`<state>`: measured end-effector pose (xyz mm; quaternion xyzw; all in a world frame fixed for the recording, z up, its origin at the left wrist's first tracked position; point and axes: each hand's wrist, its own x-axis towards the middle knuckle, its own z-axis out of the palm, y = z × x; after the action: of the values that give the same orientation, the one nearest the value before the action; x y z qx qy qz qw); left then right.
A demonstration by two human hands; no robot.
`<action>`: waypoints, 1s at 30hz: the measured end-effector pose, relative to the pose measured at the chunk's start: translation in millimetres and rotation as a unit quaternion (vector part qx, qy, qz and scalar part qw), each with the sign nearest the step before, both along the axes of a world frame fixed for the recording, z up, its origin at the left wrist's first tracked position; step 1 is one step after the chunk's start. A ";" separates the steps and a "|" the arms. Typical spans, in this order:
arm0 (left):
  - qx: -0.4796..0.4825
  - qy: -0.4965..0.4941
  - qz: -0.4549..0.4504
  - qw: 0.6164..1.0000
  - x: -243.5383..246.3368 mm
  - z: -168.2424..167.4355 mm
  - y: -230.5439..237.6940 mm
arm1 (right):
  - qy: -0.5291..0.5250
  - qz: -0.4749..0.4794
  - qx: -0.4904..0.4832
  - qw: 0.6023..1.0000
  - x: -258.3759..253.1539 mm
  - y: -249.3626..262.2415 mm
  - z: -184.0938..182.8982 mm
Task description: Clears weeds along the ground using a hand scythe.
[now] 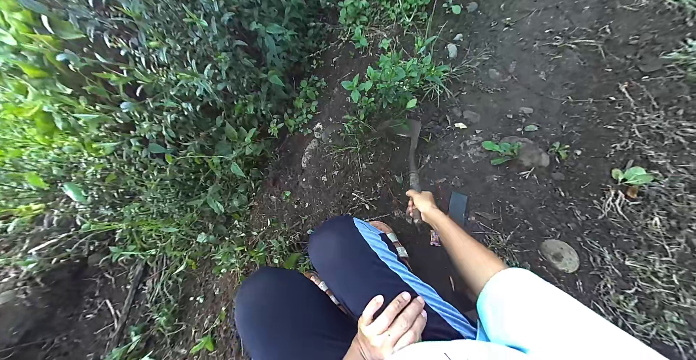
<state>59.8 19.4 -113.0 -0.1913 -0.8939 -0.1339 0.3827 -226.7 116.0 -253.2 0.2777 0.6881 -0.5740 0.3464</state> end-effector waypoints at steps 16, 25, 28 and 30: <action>0.000 0.001 0.007 1.000 1.6 -0.9 0.7 | -0.031 0.338 -0.004 0.941 86.4 -11.4 -23.6; 0.011 0.012 0.030 0.999 5.3 -3.8 -1.7 | 0.011 -0.073 -0.132 0.988 22.1 -46.6 29.3; -0.005 0.016 0.019 1.000 1.5 -4.2 -1.5 | -0.005 -0.043 -0.109 0.993 30.6 -49.8 0.0; -0.018 0.005 0.008 1.000 -0.3 -2.3 -2.2 | -0.037 0.079 -0.057 0.995 54.0 -25.2 -20.0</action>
<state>59.5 17.2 -115.3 -0.1921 -0.8958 -0.1139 0.3844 -172.6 90.8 -273.2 0.2231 0.6606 -0.5728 0.4310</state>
